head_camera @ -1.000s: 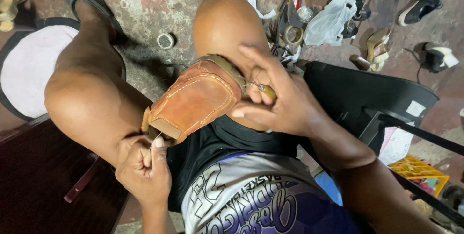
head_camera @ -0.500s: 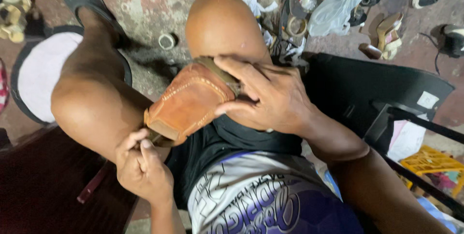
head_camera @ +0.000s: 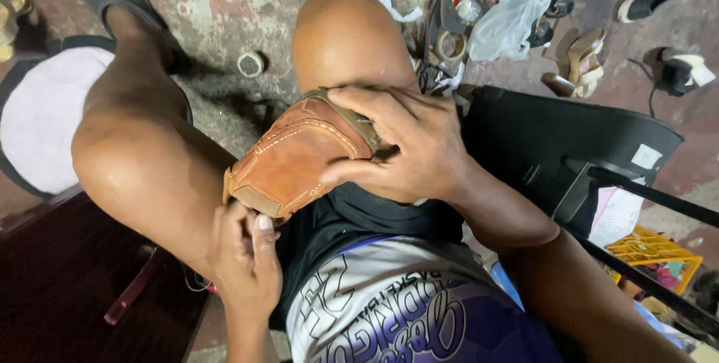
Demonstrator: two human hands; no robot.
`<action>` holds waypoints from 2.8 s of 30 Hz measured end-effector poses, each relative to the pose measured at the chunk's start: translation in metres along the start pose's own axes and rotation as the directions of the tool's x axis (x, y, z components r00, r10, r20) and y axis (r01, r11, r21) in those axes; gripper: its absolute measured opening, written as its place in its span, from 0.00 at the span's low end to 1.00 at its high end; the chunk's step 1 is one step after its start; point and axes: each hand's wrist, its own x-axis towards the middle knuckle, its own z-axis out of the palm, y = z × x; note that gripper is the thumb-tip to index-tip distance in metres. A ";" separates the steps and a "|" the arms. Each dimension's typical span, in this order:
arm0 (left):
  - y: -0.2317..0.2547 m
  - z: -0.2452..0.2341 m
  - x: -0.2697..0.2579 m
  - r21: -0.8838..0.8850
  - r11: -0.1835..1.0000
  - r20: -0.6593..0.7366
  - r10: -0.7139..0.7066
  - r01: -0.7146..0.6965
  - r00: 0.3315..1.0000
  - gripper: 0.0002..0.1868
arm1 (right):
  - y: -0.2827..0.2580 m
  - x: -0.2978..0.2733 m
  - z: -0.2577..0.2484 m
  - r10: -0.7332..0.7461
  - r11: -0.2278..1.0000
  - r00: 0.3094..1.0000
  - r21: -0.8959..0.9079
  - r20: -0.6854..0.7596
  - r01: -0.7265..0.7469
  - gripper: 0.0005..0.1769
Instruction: The person sits on the floor and sews a brown leather shoe using a needle and thread. They repeatedly push the needle through the shoe's upper and pull the thread to create stitches along the seam.
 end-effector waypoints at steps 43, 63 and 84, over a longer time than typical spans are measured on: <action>-0.052 0.018 0.053 -0.832 0.296 0.494 0.011 0.469 0.869 0.52 | 0.013 0.030 0.023 -0.111 0.891 0.981 0.421 -0.156 0.168 0.07; -0.073 0.059 0.084 -0.781 0.118 0.624 0.095 0.614 0.776 0.55 | 0.016 0.008 0.018 -0.138 0.891 0.898 0.344 -0.418 0.298 0.12; 0.002 0.088 0.103 -0.645 0.040 0.763 0.092 0.763 0.640 0.65 | 0.057 -0.013 -0.011 0.029 0.856 0.947 0.498 -0.321 0.142 0.12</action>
